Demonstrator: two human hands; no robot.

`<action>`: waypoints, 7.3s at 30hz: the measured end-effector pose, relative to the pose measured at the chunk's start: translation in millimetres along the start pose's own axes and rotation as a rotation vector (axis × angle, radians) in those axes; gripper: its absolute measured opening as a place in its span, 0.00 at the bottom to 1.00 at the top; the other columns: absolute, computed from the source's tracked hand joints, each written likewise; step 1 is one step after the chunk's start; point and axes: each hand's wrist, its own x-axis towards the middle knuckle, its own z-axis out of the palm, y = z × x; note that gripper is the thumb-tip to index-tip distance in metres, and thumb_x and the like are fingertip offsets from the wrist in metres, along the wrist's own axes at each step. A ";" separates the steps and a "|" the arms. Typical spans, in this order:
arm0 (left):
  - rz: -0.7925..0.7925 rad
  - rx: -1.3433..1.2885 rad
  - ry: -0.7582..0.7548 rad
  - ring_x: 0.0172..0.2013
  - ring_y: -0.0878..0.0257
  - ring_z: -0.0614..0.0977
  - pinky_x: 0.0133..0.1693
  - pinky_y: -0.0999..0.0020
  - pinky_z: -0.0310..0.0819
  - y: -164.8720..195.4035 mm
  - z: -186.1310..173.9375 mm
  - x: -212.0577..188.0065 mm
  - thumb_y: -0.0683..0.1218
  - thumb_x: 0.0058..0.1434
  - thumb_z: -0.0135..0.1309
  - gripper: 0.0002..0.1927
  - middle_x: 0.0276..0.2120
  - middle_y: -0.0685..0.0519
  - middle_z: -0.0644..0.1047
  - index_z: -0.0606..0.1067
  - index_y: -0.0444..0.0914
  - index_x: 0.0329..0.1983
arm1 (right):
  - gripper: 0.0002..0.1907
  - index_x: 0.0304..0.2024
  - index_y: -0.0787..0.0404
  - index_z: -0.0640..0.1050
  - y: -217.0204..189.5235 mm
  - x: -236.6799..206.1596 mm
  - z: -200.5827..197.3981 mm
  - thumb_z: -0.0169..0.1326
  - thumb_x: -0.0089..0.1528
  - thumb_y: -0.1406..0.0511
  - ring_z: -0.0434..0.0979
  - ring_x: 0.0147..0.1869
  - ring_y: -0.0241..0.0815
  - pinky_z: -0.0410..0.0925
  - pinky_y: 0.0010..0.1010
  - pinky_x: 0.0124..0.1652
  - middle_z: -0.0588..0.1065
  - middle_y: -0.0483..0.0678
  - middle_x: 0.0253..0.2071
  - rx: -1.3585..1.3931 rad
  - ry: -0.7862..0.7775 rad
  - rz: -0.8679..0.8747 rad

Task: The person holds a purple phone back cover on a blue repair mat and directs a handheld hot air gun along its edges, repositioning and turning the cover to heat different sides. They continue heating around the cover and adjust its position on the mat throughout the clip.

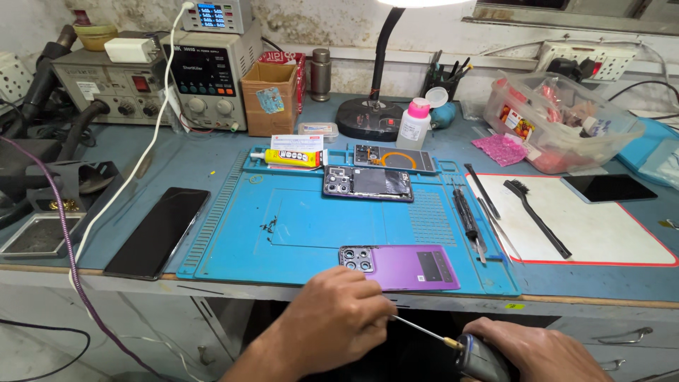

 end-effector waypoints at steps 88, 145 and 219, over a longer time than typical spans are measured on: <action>-0.160 -0.032 0.109 0.57 0.45 0.78 0.56 0.54 0.76 -46.9 0.4 -1.0 0.51 0.49 0.72 0.42 0.55 0.45 0.76 0.62 0.40 0.63 | 0.24 0.48 0.44 0.78 -30.5 -16.3 -45.0 0.62 0.52 0.48 0.84 0.44 0.49 0.75 0.39 0.45 0.82 0.45 0.35 -0.060 -0.063 0.258; -0.122 -0.016 0.150 0.61 0.45 0.75 0.57 0.55 0.75 -43.2 -3.4 -0.8 0.52 0.53 0.69 0.41 0.61 0.47 0.73 0.61 0.41 0.66 | 0.25 0.48 0.45 0.78 -15.8 -3.6 -32.8 0.63 0.51 0.47 0.84 0.40 0.48 0.74 0.39 0.42 0.82 0.46 0.33 -0.034 -0.011 0.171; 0.079 0.064 0.039 0.53 0.55 0.79 0.69 0.47 0.61 -15.9 -2.1 9.3 0.46 0.58 0.60 0.18 0.46 0.51 0.78 0.79 0.40 0.52 | 0.29 0.53 0.44 0.78 -50.8 -11.8 -44.6 0.64 0.50 0.49 0.85 0.43 0.46 0.75 0.38 0.43 0.82 0.46 0.36 -0.002 0.030 0.121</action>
